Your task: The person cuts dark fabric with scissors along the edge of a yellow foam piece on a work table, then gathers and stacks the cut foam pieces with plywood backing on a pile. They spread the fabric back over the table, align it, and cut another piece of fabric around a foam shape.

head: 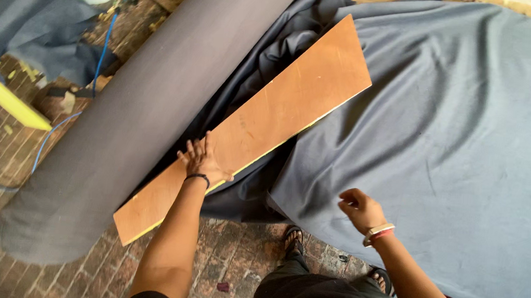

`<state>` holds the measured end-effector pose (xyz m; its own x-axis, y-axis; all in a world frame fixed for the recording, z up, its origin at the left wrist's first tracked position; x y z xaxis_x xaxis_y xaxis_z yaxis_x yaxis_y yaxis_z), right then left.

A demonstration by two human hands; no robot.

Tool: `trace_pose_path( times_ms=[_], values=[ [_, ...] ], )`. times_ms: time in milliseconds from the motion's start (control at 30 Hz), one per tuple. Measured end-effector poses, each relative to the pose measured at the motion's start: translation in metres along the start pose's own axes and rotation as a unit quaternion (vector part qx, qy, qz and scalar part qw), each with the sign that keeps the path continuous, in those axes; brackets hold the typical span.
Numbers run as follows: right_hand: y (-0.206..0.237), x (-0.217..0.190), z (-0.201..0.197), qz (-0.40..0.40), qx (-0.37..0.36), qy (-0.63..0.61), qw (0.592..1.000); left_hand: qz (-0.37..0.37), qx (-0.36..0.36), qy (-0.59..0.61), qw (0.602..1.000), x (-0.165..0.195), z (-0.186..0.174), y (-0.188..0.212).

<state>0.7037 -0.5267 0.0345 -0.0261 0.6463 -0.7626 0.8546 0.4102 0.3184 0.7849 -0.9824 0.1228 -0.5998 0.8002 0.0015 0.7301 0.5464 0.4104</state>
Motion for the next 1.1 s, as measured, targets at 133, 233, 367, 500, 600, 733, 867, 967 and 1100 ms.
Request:
trace_pose_path(
  times_ms=[133,233,367,500,600,733,867,967,1100],
  values=[
    [0.002,-0.016,0.017,0.031,-0.036,-0.028,0.998,0.059,0.02,0.028,0.998,0.011,-0.014,0.015],
    [0.011,-0.021,0.019,0.075,-0.044,-0.03,0.996,0.12,0.117,0.047,0.985,0.015,-0.038,0.037],
    [0.018,-0.038,0.02,0.081,-0.044,0.008,0.996,0.128,0.163,0.016,0.978,0.018,-0.065,0.06],
    [0.025,-0.065,0.019,0.046,-0.054,-0.03,0.997,0.12,0.127,0.087,0.981,0.046,-0.071,0.078],
    [0.039,-0.073,0.011,0.07,-0.049,-0.104,0.991,0.141,0.064,0.156,0.976,0.094,-0.062,0.073],
    [0.053,-0.07,-0.004,0.081,-0.027,-0.329,0.94,0.294,-0.098,0.429,0.849,0.225,-0.04,0.045],
    [0.071,-0.035,-0.034,0.106,0.005,-0.557,0.823,0.371,-0.364,0.564,0.642,0.418,0.002,0.057],
    [0.104,0.007,-0.084,0.089,0.104,-0.668,0.732,0.376,-0.518,0.633,0.436,0.559,0.028,0.115],
    [0.171,0.084,-0.19,0.226,0.344,-0.445,0.795,0.253,-0.506,0.691,0.45,0.638,0.081,0.17]
  ],
)
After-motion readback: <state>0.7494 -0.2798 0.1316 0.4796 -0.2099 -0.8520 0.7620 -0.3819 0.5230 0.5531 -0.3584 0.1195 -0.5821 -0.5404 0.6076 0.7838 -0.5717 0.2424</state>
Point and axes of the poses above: each hand's wrist, its own y-axis away from the middle knuckle, its own z-axis out of the palm, x = y × z, the point moved 7 cm from there along -y, towards the middle knuckle, and after that the axes turned 4 degrees about -x, right-handed, at the moved point
